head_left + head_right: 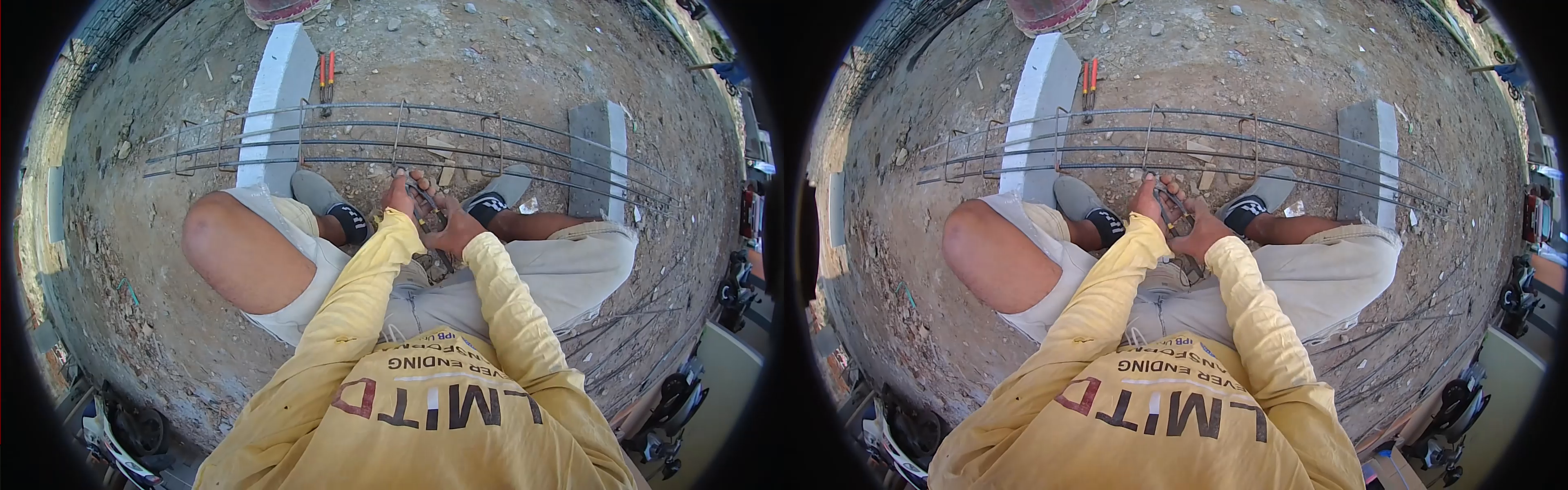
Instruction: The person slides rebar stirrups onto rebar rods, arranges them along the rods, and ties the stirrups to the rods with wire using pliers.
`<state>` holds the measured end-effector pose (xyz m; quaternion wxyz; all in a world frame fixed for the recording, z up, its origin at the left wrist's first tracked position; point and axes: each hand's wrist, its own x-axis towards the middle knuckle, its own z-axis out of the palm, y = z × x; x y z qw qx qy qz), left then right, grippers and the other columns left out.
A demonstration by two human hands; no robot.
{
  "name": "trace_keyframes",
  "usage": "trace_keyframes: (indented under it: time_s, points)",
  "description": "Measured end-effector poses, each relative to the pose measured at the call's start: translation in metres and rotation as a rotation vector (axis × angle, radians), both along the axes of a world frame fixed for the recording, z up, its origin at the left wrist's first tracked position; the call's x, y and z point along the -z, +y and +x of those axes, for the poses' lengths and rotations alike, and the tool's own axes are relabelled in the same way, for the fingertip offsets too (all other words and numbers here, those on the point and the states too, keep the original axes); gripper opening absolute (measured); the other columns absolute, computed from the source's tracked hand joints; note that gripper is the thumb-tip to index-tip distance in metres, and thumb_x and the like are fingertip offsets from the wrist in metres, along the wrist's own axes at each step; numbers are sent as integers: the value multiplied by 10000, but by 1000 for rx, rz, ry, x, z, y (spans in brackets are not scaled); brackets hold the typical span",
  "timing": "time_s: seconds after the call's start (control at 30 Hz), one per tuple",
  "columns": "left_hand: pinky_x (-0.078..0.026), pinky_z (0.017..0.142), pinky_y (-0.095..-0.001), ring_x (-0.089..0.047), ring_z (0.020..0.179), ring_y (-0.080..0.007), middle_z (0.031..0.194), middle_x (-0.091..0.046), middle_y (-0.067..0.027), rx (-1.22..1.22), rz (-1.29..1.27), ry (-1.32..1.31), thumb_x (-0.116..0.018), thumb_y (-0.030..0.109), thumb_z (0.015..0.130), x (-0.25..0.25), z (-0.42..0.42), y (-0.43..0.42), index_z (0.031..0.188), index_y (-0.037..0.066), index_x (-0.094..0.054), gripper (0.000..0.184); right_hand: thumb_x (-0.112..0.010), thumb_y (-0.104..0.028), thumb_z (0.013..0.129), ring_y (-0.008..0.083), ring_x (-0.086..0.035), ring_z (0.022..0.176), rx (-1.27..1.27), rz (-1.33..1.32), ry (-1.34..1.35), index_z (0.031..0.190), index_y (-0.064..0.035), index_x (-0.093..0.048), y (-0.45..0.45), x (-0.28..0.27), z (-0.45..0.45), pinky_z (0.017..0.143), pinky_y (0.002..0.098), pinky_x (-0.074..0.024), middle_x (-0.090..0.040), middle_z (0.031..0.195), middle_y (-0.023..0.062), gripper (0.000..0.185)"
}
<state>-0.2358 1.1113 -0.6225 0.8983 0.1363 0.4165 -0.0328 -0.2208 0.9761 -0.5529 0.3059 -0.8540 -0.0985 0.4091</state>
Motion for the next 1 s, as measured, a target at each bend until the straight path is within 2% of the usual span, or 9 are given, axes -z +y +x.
trace_keyframes:
  time_s: [0.07,0.1,0.23,0.37,0.57,0.67,0.77,0.87,1.0]
  points:
    - [-533,700,-440,-571,714,-232,767,-555,-42,-52,63,-25,-435,419,971,-3,3,-12,926,102,-557,342,-728,-238,715,384,-486,1189,-82,-392,-112,1352,-36,-389,13,-54,-14,1017,449,-390,-482,1278,202,750]
    - [-529,678,-438,-545,687,-212,743,-529,-27,-85,59,-46,-425,423,980,2,5,-16,891,110,-535,344,-641,-213,774,423,-432,1224,-66,-454,-151,1379,-75,-359,13,-48,-25,1005,484,-372,-425,1318,216,682]
    - [-501,577,-396,-523,627,-195,709,-507,-30,-121,187,73,-410,406,985,-7,15,-24,889,97,-516,341,-519,-247,864,401,-488,1159,-2,-525,-413,1351,-79,-402,12,-19,-45,913,495,-420,-506,1190,195,529]
    - [-436,476,-349,-476,544,-179,657,-468,-37,-96,260,128,-427,410,967,-14,18,-24,896,71,-501,354,-483,-236,875,403,-562,1089,7,-506,-216,1192,-60,-498,8,-16,-28,915,496,-441,-569,1163,223,363]
    - [-463,474,-346,-525,521,-183,666,-541,-47,137,370,197,-509,344,952,10,15,-14,772,80,-520,319,-542,-205,845,409,-587,1076,-47,-349,-38,1074,-21,-583,5,-10,-19,910,479,-461,-635,1081,255,296]
    - [-457,462,-340,-543,514,-186,658,-561,-56,158,410,283,-571,311,913,18,19,-13,756,74,-550,285,-617,-232,835,369,-661,869,-34,-298,-91,993,-18,-625,0,8,-22,763,460,-520,-675,888,190,266]
    - [-455,455,-334,-565,526,-185,657,-577,-55,203,395,297,-612,265,881,6,18,-8,771,66,-577,230,-638,-312,858,261,-647,642,290,-23,731,961,-6,-637,-5,-3,-6,616,404,-534,-638,710,87,323]
    - [-456,453,-329,-585,543,-179,672,-594,-47,353,416,325,-642,234,853,-15,20,5,774,65,-584,195,-703,-356,828,157,-572,554,537,325,1193,965,-16,-646,-14,-14,-3,516,294,-477,-562,653,0,371]
    - [-456,453,-324,-606,563,-175,676,-605,-39,243,365,256,-669,259,817,-12,15,-1,762,71,-591,211,-745,-291,801,156,-586,569,417,223,872,1025,-8,-633,-5,-14,-8,531,270,-465,-616,713,20,378]
